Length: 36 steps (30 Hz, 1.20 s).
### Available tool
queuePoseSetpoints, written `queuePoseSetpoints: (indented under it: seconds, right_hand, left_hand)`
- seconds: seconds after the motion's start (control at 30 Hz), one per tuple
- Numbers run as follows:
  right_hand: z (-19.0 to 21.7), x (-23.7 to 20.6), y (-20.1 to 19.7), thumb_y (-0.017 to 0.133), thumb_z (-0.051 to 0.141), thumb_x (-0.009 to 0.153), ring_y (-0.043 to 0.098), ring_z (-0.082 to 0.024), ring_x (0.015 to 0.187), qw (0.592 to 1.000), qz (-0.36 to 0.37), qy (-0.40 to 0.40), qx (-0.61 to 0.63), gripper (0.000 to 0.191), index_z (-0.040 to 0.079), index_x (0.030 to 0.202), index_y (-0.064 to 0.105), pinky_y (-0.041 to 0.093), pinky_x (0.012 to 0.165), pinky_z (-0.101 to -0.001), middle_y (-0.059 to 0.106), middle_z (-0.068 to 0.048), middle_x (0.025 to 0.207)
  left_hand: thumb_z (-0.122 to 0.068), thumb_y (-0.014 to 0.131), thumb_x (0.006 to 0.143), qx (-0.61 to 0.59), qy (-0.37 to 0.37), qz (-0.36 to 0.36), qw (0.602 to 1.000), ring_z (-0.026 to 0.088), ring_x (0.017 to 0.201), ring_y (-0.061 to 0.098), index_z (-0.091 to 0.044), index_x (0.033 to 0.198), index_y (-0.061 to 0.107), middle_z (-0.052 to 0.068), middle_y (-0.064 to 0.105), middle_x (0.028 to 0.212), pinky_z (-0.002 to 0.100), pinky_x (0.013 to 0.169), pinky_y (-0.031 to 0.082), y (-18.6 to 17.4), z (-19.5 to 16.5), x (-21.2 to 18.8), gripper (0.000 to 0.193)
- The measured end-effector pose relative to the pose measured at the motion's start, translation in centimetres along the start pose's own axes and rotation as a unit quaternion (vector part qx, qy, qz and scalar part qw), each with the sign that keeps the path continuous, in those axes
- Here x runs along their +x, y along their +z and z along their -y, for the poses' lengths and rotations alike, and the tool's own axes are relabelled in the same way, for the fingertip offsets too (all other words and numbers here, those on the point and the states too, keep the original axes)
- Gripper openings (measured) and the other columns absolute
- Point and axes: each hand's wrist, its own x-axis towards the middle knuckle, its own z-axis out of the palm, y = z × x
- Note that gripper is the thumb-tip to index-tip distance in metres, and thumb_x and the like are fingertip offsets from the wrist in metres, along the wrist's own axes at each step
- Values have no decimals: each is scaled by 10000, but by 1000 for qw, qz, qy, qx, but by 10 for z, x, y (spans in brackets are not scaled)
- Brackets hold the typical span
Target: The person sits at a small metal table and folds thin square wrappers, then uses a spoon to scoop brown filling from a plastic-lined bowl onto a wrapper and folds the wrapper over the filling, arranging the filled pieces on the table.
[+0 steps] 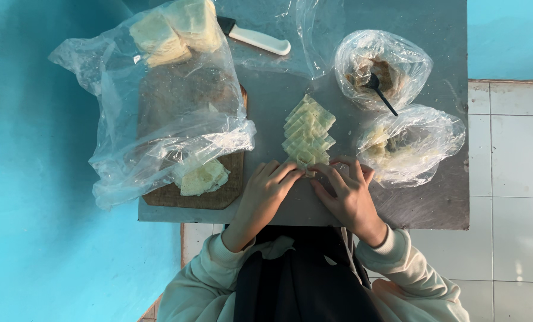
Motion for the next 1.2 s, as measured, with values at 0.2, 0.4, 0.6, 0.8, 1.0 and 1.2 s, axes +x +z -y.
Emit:
queuePoseSetpoints:
  seconds: [0.2, 0.4, 0.6, 0.8, 1.0, 1.2]
  right_hand:
    - [-3, 1, -1, 830, 264, 821, 585, -243, 1142, 1000, 13, -19, -1, 451, 170, 1234, 676, 328, 974, -445, 746, 26, 1059]
    - [-7, 5, 0, 827, 291, 845, 592, -236, 1119, 997, 6, -63, -38, 432, 152, 1232, 696, 352, 900, -419, 732, -10, 1071]
    - [-12, 9, -4, 771, 215, 850, 606, -223, 1101, 984, 16, -134, -115, 353, 136, 1189, 707, 355, 900, -398, 764, 20, 1096]
    - [-11, 14, -7, 759, 226, 912, 616, -190, 1103, 997, 32, -73, -24, 291, 131, 1184, 716, 344, 906, -390, 728, 44, 973]
    - [-13, 19, -9, 727, 201, 930, 620, -187, 1101, 995, 39, -85, -30, 274, 134, 1195, 709, 348, 922, -380, 717, 21, 970]
    - [-17, 23, -3, 725, 207, 923, 615, -188, 1054, 997, 45, -67, 11, 261, 143, 1176, 714, 355, 904, -386, 730, 41, 979]
  left_hand:
    - [-99, 694, 961, -6, -30, -28, 999, 216, 935, 639, -57, 1137, 699, 43, 654, 1095, 370, 832, 486, 7, -4, 4, 181]
    - [-96, 697, 961, -28, -69, -38, 997, 249, 958, 650, -45, 1103, 683, 63, 665, 1068, 386, 825, 482, 9, -9, 8, 152]
    - [-81, 683, 961, -53, -84, -37, 994, 266, 982, 657, -48, 1097, 677, 68, 668, 1063, 401, 837, 479, 11, -8, 10, 139]
    - [-73, 665, 963, -95, -86, -11, 992, 274, 1001, 663, -57, 1118, 678, 75, 675, 1087, 410, 853, 478, 7, -1, 6, 157]
    - [-141, 726, 936, -102, -81, -14, 991, 288, 986, 658, -42, 1084, 702, 78, 669, 1063, 422, 855, 490, 5, 2, 11, 180]
    - [-160, 752, 883, -109, -50, 19, 993, 279, 977, 647, -69, 1073, 731, 48, 688, 1090, 415, 869, 500, 0, 7, 9, 211]
